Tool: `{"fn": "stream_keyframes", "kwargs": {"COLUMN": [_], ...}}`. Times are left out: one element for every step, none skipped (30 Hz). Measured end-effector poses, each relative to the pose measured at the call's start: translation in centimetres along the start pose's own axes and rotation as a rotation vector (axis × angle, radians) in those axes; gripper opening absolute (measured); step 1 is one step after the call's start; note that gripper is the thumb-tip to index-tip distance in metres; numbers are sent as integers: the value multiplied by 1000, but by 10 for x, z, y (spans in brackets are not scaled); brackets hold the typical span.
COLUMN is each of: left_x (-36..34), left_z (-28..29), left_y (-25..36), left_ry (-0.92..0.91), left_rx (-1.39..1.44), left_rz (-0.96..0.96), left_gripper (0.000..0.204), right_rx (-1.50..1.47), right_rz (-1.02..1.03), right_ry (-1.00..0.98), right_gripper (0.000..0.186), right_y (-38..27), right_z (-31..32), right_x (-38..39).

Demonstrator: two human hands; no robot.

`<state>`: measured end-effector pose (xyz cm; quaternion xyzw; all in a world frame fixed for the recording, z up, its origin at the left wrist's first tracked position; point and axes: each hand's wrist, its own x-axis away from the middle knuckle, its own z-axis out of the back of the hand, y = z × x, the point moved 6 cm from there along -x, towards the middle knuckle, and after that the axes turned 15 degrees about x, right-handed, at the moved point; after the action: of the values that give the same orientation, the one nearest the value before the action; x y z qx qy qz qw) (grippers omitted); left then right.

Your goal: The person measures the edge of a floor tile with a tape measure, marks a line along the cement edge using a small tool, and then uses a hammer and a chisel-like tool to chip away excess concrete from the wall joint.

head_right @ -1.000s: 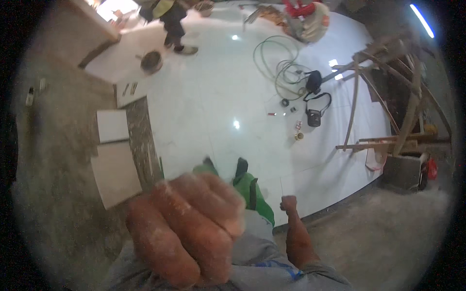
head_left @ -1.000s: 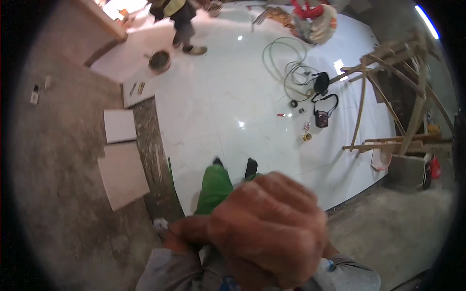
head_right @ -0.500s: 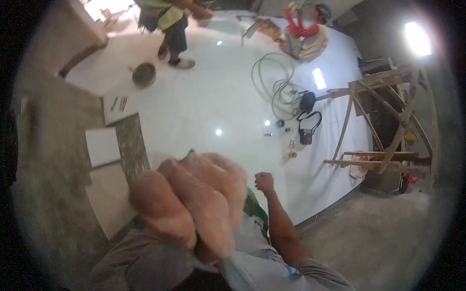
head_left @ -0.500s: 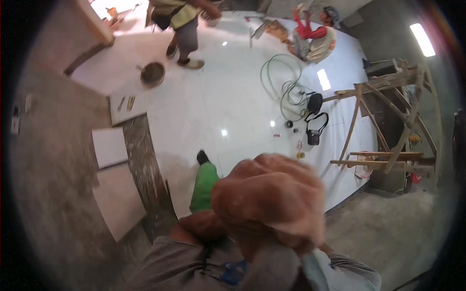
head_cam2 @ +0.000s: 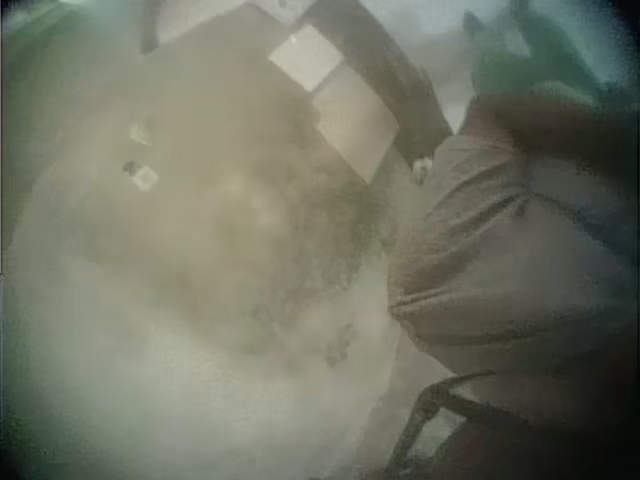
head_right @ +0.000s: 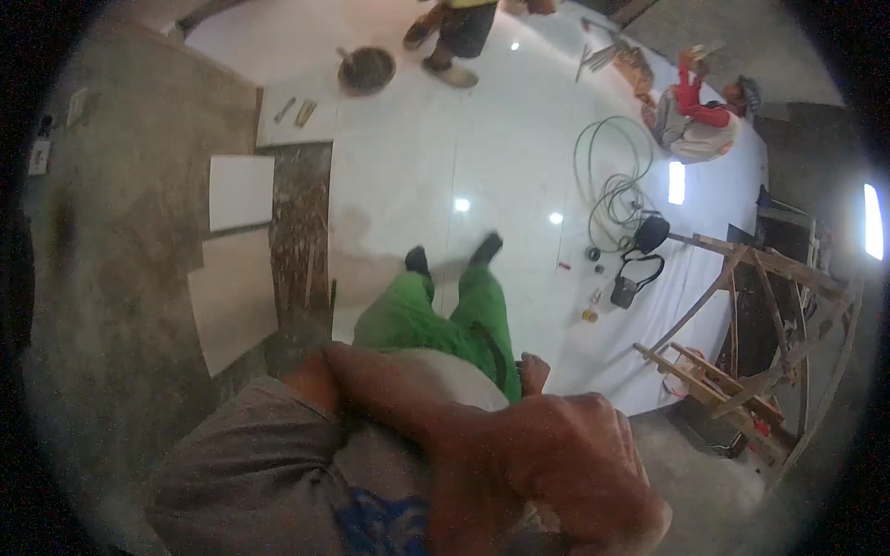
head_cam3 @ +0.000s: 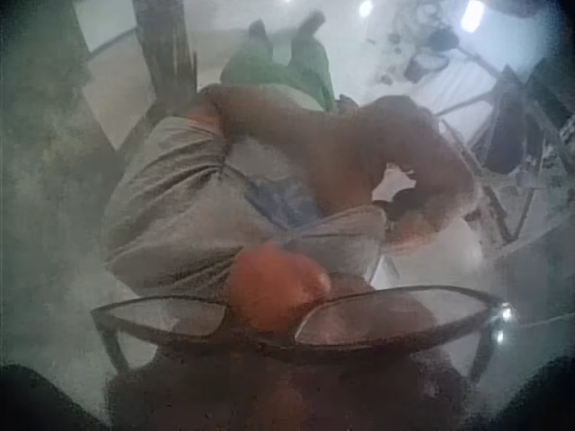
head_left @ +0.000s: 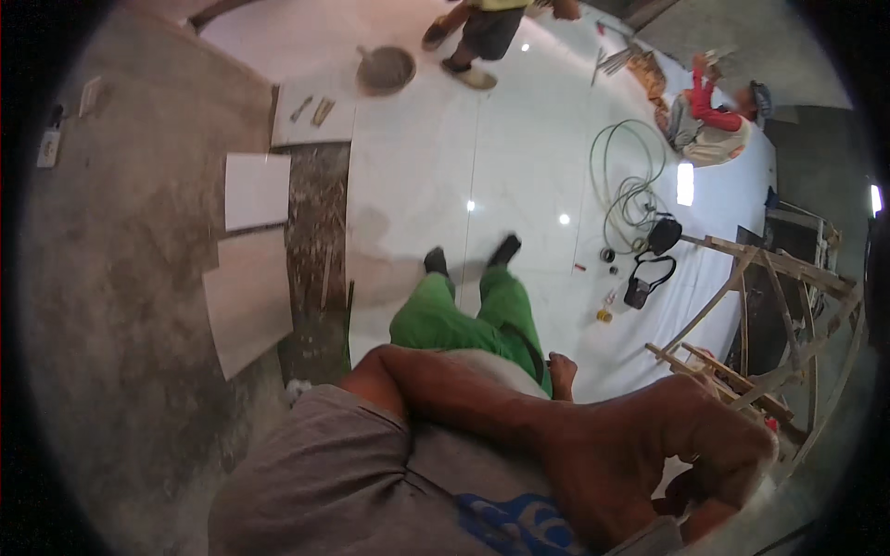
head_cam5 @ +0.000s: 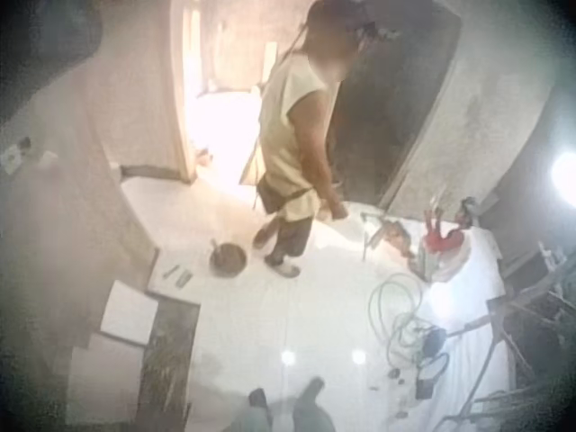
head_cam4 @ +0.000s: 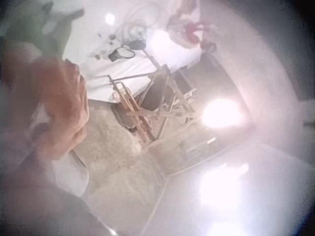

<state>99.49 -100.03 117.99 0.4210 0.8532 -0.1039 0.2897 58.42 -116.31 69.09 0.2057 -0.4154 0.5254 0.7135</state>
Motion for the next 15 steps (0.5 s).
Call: {"fn": "stream_keyframes", "kwargs": {"left_x": [4, 15, 23, 30, 38, 48, 58, 69, 86, 111, 136, 158, 183, 222, 266], "left_z": [11, 23, 37, 52, 68, 77, 87, 101, 116, 144, 177, 214, 251, 293, 319], "left_y": [10, 21, 22, 29, 43, 53, 65, 83, 92, 89, 82, 89, 92, 92, 86], "left_ry": [50, 110, 88, 55, 77, 61, 55, 84, 136, 279, 412, 631, 831, 981, 1148], "left_rx": [1, -1, 43, 27, -6, -37, -70, -211, -342, -399, -442, -459, -682, -880, -1225], "left_rz": [37, 65, -27, -115, -147, -4, 146, 289, 425, 471, 524, 578, 549, 492, 600], "left_gripper": [36, 40, 34, 34, 34, 44, 57, 61, 65, 64, 62, 61, 59, 58, 59], "right_rx": [49, 119, 161, 205, 244, 290, 330, 363, 408, 458, 489, 522, 543, 567, 579], "right_rz": [28, 35, 39, 46, 50, 56, 61, 68, 79, 95, 104, 127, 149, 176, 214], "right_ry": [-47, -92, -105, -138, -160, -192, -222, -235, -252, -270, -281, -291, -297, -307, -318], "right_gripper": [22, 21, 21, 21, 21, 21, 21, 21, 21, 21, 20, 20, 20, 20, 20], "right_y": [-6, -6, -12, -26, -38, -54, -72, -92, -111, -130, -151, -179, -208, -243, -283], "right_z": [-5, -14, -12, -17, -18, -22, -27, -28, -29, -32, -30, -33, -32, -35, -40], "right_x": [-8, -10, -12, -15, -22, -29, -35, -45, -53, -62, -72, -82, -94, -104, -113]}}
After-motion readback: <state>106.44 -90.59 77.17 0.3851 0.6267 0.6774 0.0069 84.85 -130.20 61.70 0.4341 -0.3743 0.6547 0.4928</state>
